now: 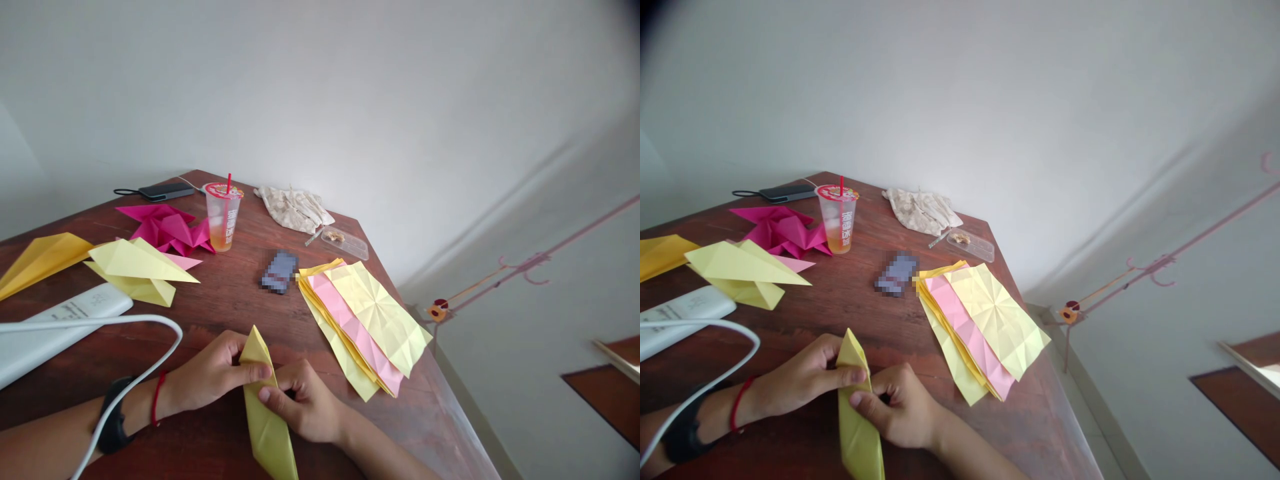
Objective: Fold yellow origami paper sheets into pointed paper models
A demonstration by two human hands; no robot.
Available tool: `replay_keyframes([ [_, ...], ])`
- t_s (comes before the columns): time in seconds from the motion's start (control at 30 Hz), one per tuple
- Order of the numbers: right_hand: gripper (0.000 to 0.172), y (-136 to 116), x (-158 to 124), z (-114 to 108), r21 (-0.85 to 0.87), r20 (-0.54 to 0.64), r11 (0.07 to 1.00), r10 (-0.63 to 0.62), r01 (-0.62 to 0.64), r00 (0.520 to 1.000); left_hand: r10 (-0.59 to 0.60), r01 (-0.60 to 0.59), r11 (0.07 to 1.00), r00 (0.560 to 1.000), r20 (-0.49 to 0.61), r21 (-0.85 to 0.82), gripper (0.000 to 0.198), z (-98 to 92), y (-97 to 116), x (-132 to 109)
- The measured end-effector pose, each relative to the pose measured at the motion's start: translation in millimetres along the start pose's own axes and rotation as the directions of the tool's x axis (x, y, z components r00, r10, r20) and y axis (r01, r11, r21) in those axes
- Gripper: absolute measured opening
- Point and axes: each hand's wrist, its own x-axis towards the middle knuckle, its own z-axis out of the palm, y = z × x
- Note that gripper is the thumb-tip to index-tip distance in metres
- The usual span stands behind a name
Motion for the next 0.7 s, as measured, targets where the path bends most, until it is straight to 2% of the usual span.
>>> replay_keyframes([
  [0.23, 0.055, 0, 1, -2, 0.039, 0.013, 0.999, 0.035, -0.036, 0.999, -0.015, 0.002, 0.987, 0.997, -0.078, -0.158, 0.056, 3.2, -4, -3],
  [0.47, 0.053, 4, 1, -4, 0.090, 0.035, 0.994, 0.060, -0.063, 0.998, -0.014, -0.025, 0.982, 0.978, -0.208, -0.186, 0.048, 2.1, 6, -6],
  [0.57, 0.052, 4, 1, -4, 0.096, 0.026, 0.994, 0.048, -0.050, 0.999, -0.009, -0.043, 0.967, 0.979, -0.202, -0.252, 0.044, 1.1, 6, -4],
  [0.7, 0.051, 6, 2, -4, 0.103, 0.015, 0.994, 0.040, -0.042, 0.999, -0.059, -0.025, 0.908, 0.980, -0.188, -0.419, 0.043, 3.3, 1, -1],
])
